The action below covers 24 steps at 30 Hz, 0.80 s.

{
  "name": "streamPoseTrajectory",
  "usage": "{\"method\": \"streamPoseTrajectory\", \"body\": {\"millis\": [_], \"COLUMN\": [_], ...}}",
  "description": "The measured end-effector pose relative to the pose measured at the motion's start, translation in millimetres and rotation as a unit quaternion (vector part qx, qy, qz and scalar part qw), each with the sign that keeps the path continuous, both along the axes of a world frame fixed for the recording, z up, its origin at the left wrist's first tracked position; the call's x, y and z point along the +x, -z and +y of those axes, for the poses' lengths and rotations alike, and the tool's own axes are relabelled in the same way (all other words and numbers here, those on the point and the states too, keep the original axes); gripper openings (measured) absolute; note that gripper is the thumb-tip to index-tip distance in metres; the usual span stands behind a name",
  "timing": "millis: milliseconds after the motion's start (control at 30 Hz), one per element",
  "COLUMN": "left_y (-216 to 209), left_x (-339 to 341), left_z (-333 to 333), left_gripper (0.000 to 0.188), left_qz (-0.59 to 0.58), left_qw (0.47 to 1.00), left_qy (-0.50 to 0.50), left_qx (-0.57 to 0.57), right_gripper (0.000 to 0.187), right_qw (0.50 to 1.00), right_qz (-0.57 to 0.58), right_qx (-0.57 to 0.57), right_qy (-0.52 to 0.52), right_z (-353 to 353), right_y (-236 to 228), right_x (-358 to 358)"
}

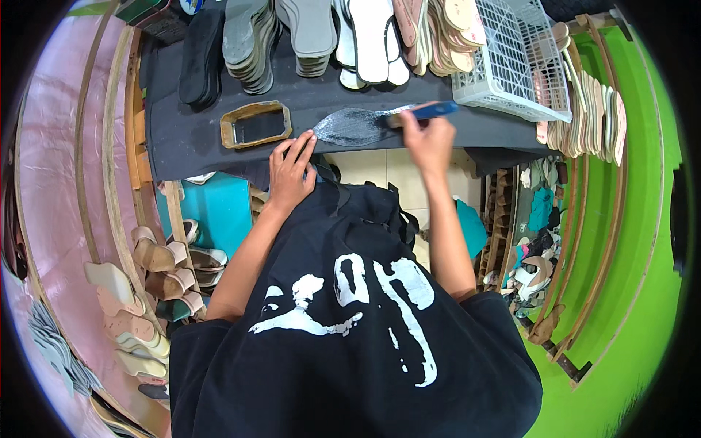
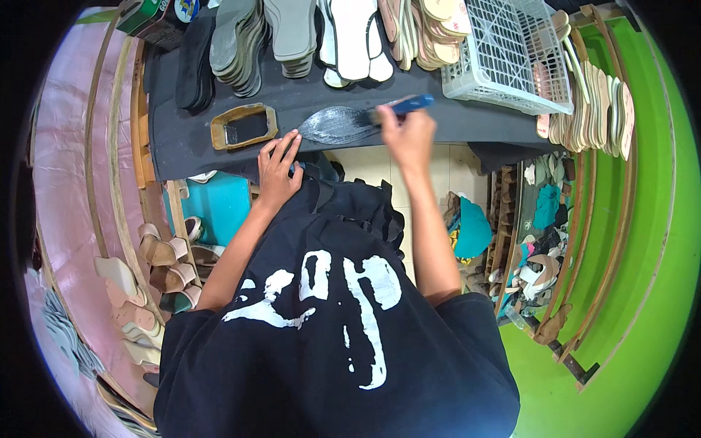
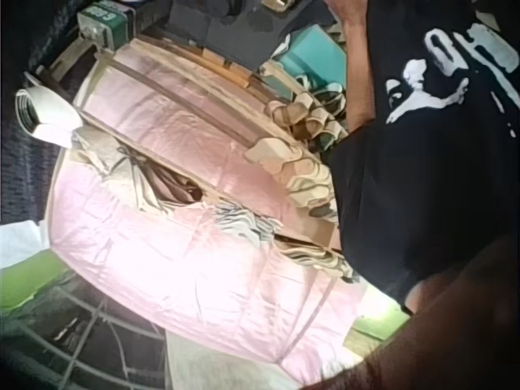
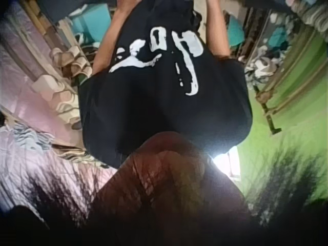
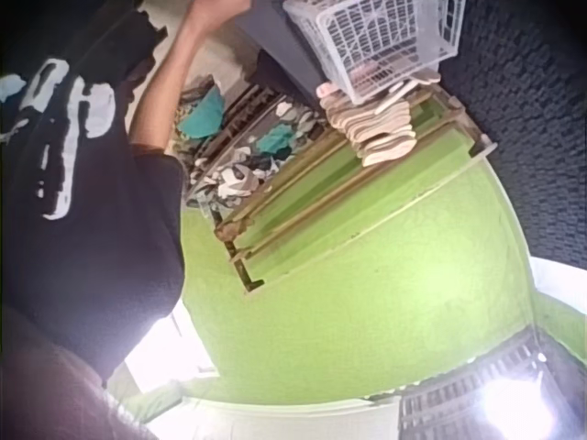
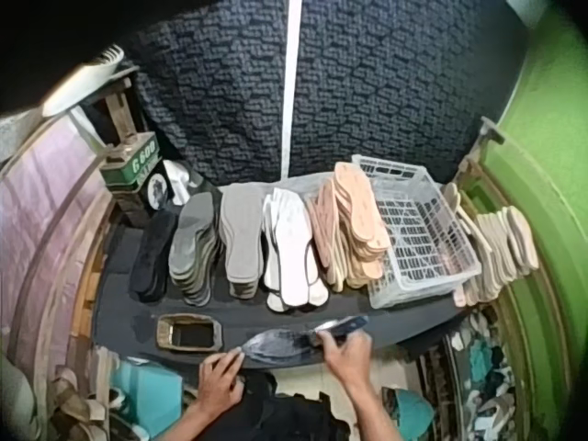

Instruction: The person takes a shoe insole, applies adhesive across its surface using a brush dipped into a container of glue, places the coated insole into a basket, and applies adhesive to another shoe insole with the brush.

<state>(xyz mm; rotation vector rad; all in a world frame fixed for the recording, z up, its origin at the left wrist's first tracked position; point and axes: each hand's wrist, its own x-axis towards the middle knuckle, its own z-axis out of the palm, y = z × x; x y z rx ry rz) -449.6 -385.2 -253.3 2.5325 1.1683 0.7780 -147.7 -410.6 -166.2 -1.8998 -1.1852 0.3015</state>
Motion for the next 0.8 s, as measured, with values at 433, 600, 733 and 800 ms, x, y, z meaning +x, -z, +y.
{"method": "streamPoseTrajectory", "body": {"millis": [433, 600, 733, 800], "left_y": [0, 1, 1, 1], "left_x": [-3, -3, -3, -2], "left_z": [1, 1, 2, 2], "left_gripper": [0.075, 0.075, 0.074, 0.075], "left_qz": [0.003, 0.001, -0.001, -0.001], "left_qw": [1.0, 1.0, 1.0, 1.0], "left_qy": [0.001, 0.003, 0.005, 0.004], "left_qx": [-0.004, 0.0, 0.008, 0.012], "right_gripper": [0.026, 0.026, 0.027, 0.029], "right_qw": [0.996, 0.993, 0.998, 0.996], "right_qz": [0.013, -0.091, -0.03, 0.076], "right_qx": [0.01, -0.018, 0.015, 0.018], "right_qy": [0.093, 0.068, 0.061, 0.041], "right_z": [-8, -5, 9, 17], "right_y": [12, 0, -1, 10], "right_x": [48, 56, 37, 23]}}
